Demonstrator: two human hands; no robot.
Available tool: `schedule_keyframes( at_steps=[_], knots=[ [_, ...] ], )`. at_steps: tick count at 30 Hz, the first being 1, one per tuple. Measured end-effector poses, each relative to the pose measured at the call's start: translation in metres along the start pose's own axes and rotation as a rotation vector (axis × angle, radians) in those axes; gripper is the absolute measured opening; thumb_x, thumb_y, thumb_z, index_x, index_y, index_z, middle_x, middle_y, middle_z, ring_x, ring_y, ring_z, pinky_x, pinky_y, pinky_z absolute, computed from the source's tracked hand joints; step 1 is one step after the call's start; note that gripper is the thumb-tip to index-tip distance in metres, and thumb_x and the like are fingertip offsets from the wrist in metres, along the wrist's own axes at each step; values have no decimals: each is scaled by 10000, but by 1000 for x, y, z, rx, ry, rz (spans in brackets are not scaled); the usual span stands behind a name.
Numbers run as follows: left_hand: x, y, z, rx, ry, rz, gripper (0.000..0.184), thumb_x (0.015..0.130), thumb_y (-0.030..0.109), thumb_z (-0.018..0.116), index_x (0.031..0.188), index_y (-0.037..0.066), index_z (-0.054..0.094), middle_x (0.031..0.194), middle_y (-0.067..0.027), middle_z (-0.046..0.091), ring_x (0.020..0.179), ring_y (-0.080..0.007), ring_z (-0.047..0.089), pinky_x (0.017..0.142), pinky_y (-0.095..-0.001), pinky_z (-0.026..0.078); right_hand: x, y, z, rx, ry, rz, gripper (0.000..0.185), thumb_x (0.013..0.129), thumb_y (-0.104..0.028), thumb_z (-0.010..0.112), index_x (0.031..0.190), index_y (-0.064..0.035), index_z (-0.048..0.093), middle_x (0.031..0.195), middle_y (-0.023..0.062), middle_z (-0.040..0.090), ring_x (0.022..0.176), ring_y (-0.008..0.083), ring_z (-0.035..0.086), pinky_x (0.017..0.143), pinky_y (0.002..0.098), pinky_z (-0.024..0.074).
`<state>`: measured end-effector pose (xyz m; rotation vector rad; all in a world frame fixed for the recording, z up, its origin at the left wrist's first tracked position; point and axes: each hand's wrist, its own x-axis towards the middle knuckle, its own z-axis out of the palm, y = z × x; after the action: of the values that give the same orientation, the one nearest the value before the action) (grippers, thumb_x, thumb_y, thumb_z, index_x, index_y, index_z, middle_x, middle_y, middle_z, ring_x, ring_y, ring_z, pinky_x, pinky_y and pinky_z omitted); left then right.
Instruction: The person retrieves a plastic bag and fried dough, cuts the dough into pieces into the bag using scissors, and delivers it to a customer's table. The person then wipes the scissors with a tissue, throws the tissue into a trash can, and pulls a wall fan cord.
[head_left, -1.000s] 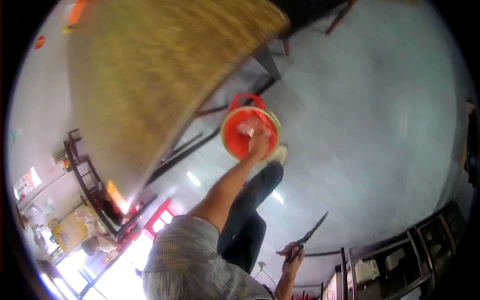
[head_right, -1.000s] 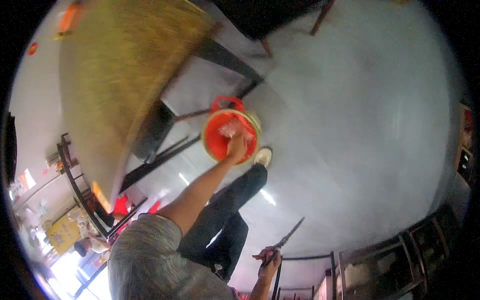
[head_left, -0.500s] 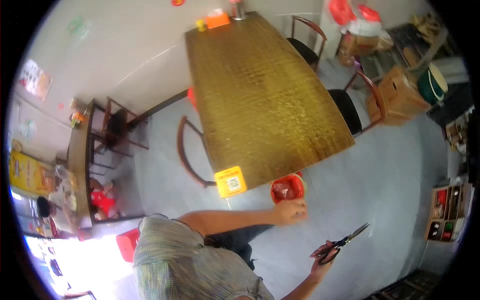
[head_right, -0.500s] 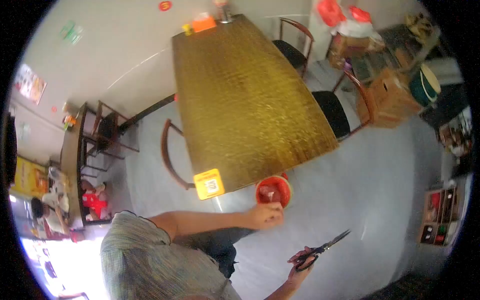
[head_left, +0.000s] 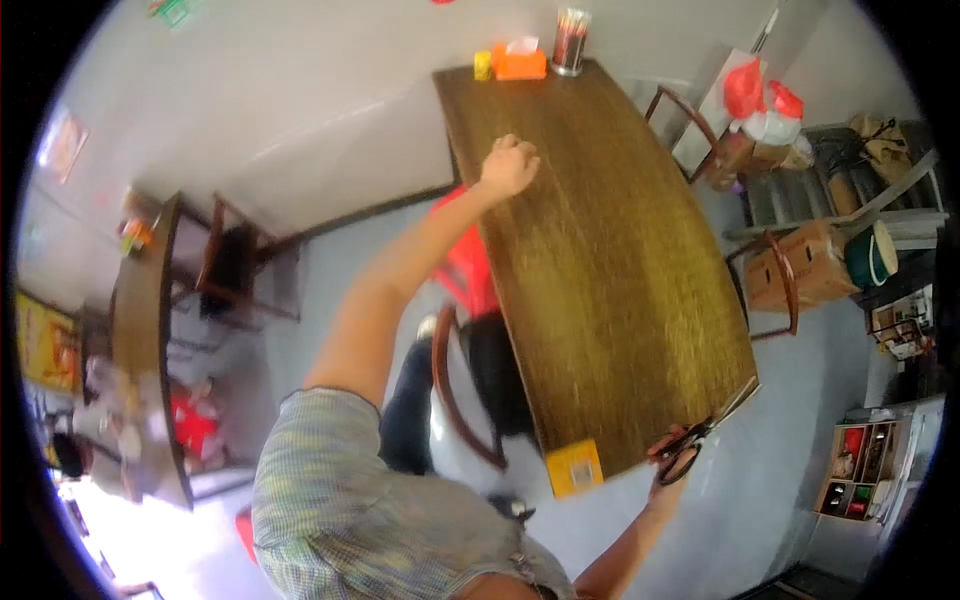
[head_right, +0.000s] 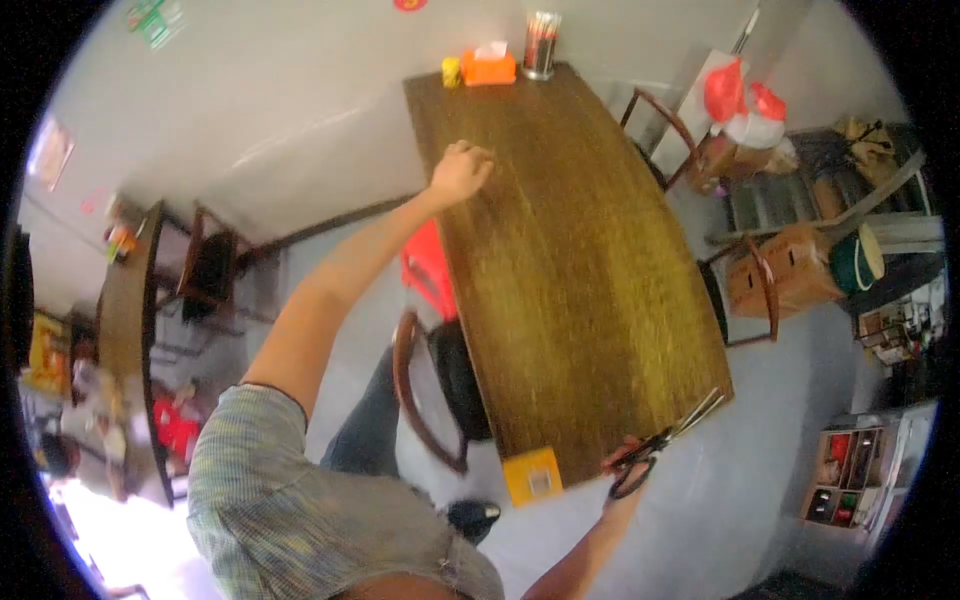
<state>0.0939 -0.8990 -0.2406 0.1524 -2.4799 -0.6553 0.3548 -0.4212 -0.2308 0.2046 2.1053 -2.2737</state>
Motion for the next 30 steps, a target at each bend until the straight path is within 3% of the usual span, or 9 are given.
schedule_keyframes(
  at_steps=[3,6,12,18,20,23,24,26,30],
  knots=[
    [132,-131,34,231,-47,34,305,813,330,516,998,110,617,1072,-164,508,1056,-321,463,883,-431,419,43,43,119,316,21,112,710,756,-685,439,1037,-39,518,724,25,543,584,146,527,475,278,399],
    [208,-160,28,240,-235,-52,506,795,442,528,1208,149,513,1211,-183,448,1177,-339,368,990,-476,296,68,21,221,164,24,225,759,731,-723,410,1013,-28,521,697,46,534,583,187,529,474,287,392],
    [349,-231,131,488,-386,178,659,755,542,516,1284,159,427,1389,-197,257,1273,-375,242,1038,-492,203,84,21,280,131,128,418,770,711,-718,467,1050,-28,501,711,47,533,608,189,538,492,280,392],
    [381,-247,175,211,-223,-85,795,716,563,552,1315,81,347,1348,-171,343,1262,-352,279,1038,-479,208,82,10,297,158,228,385,800,659,-672,592,1050,22,518,718,70,559,621,171,540,531,272,411],
    [396,-249,159,34,-19,33,617,740,390,639,1204,29,450,1250,-186,447,1180,-308,406,968,-426,325,86,3,301,195,214,360,779,681,-667,573,1048,18,521,723,74,563,615,171,541,528,265,408],
    [393,-189,80,-172,471,380,378,801,213,604,1087,-17,514,1080,-185,537,1005,-296,509,877,-371,395,87,10,297,239,235,476,595,853,-583,389,1019,-35,551,684,93,553,601,193,540,506,293,403],
    [372,-153,47,-251,567,426,286,811,144,591,1040,-19,536,1025,-181,557,937,-289,536,839,-349,420,87,6,300,347,165,335,658,813,-641,398,1024,-38,560,681,91,548,604,192,538,498,297,400],
    [296,-71,-1,-360,292,365,207,818,91,570,989,-20,539,973,-154,560,861,-248,540,798,-313,434,85,10,295,428,18,259,897,636,-808,409,1073,-38,554,709,78,548,617,210,534,524,309,416],
    [77,81,-22,-1131,-423,67,309,798,46,594,1074,20,458,998,-70,505,900,-162,507,786,-294,436,64,-43,293,559,-66,72,921,666,-792,413,1138,-5,491,805,85,534,684,170,514,584,268,388]
  ],
)
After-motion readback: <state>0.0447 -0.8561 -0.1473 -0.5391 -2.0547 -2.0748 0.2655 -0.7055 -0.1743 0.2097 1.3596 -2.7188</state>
